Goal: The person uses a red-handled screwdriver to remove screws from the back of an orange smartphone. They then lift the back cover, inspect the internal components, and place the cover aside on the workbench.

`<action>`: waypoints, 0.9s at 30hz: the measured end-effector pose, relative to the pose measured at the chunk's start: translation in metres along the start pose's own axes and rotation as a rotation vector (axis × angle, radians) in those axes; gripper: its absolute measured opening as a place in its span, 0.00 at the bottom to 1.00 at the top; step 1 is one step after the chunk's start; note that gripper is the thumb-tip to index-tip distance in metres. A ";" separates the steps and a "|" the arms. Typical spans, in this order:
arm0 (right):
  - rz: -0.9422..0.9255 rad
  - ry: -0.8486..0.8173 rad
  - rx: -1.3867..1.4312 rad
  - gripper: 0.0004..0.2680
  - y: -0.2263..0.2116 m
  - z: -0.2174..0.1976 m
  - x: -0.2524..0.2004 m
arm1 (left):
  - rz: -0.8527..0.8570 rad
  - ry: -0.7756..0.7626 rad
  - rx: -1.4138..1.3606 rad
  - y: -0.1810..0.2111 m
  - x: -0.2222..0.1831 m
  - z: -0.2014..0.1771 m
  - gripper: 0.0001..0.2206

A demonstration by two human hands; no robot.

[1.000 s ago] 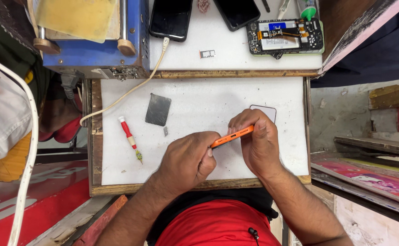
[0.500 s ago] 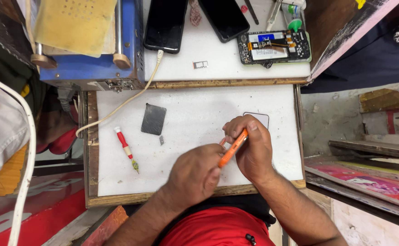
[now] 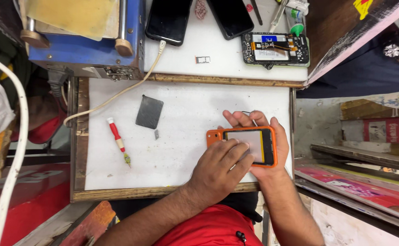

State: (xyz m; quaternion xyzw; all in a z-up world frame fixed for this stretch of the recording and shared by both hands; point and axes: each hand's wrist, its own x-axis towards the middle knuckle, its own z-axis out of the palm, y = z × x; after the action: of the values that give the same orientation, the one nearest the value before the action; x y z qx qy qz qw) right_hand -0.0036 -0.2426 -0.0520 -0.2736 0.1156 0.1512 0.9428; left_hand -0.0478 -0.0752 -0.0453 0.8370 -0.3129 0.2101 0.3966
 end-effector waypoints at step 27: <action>0.337 -0.172 -0.552 0.26 -0.001 -0.012 0.011 | -0.790 0.083 -1.060 -0.076 -0.005 -0.072 0.25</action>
State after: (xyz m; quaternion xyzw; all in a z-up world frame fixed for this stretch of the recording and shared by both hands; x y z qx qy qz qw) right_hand 0.0050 -0.2472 -0.0648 -0.4818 0.0338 0.3530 0.8013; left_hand -0.0064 0.0207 -0.0455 0.5715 -0.0282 -0.1017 0.8138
